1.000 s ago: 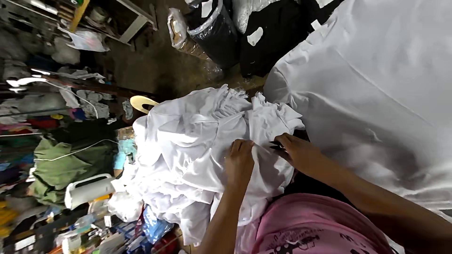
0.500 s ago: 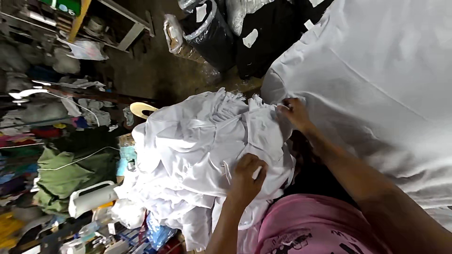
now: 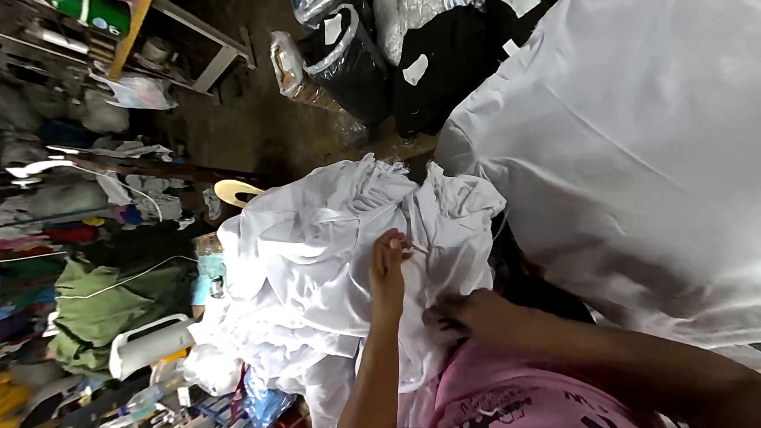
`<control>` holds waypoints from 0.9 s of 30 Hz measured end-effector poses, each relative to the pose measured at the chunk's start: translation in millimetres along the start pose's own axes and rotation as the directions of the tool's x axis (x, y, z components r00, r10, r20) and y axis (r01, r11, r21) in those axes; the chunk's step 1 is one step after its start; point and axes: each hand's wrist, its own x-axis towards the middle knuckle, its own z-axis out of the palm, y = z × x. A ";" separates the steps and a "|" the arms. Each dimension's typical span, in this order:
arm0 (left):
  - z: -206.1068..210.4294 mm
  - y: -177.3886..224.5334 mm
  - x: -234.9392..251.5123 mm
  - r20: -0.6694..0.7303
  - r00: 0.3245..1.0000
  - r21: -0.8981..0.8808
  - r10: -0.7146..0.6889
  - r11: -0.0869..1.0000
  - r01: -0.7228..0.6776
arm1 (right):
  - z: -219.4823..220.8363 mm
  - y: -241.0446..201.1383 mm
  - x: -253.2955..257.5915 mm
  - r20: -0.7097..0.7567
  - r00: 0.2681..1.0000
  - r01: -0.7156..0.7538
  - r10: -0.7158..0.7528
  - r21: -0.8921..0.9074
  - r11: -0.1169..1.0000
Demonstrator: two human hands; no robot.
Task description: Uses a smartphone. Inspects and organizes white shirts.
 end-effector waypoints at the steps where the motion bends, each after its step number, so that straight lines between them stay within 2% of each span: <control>1: -0.7 3.2 5.0 -0.031 0.996 0.097 0.084 0.992 -0.080 | 11.9 4.0 2.7 0.071 0.997 0.019 -0.014 -0.066 0.998; 3: -0.7 7.7 12.1 -0.004 0.969 0.278 0.246 0.931 -0.235 | 22.5 10.5 6.3 0.068 0.997 0.046 -0.038 -0.122 0.991; 5: 5.7 10.6 13.6 0.118 0.948 0.402 0.295 0.859 -0.318 | 22.1 11.5 6.0 0.069 0.996 0.063 -0.054 -0.142 0.988; 6: 11.9 12.4 13.0 0.195 0.944 0.470 0.266 0.819 -0.328 | 19.3 10.1 5.2 0.096 0.994 0.063 -0.049 -0.148 0.987; 9: 33.3 20.2 8.4 0.380 0.923 0.696 -0.062 0.677 -0.241 | 4.3 -3.1 1.9 0.305 0.952 0.032 0.030 -0.195 0.980; 10: 39.5 16.7 6.1 0.409 0.905 0.746 -0.114 0.614 -0.260 | -1.1 -6.9 -1.8 0.346 0.938 0.056 0.015 -0.193 0.980; 11: 43.9 11.0 3.6 0.435 0.893 0.774 -0.115 0.555 -0.305 | -7.9 -8.8 -6.4 0.363 0.931 0.099 -0.034 -0.162 0.982; 13: 44.4 -6.4 -2.6 0.466 0.884 0.761 0.012 0.505 -0.408 | -23.8 -9.4 -16.2 0.269 0.948 0.181 -0.170 -0.014 0.983; 14: 41.5 -14.7 -4.9 0.459 0.881 0.734 0.116 0.509 -0.449 | -33.0 -11.0 -20.1 0.159 0.972 0.173 -0.176 0.030 0.984; 15: 38.1 -21.5 -6.8 0.430 0.872 0.694 0.232 0.533 -0.484 | -40.6 -11.5 -22.5 0.005 0.991 0.133 -0.133 0.004 0.991; 16: 34.7 -26.2 -9.4 0.386 0.864 0.647 0.324 0.572 -0.504 | -47.4 -9.9 -22.5 -0.133 0.990 0.034 -0.044 -0.080 0.996; 18: 28.8 -29.6 -17.2 0.272 0.878 0.548 0.393 0.687 -0.477 | -62.7 -0.7 -15.5 -0.199 0.957 -0.249 0.209 -0.205 0.947; 20: 24.1 -27.8 -24.6 0.178 0.905 0.465 0.386 0.778 -0.422 | -68.2 12.2 -7.6 -0.202 0.929 -0.352 0.310 -0.223 0.909; 24: 25.4 -29.6 -31.6 0.089 0.897 0.474 0.432 0.774 -0.420 | -44.8 26.2 1.7 -0.293 0.947 -0.217 0.132 -0.278 0.936; 27: 35.9 -26.1 -32.5 0.078 0.882 0.464 0.465 0.766 -0.445 | -29.7 31.2 14.4 -0.382 0.923 -0.092 -0.046 -0.336 0.937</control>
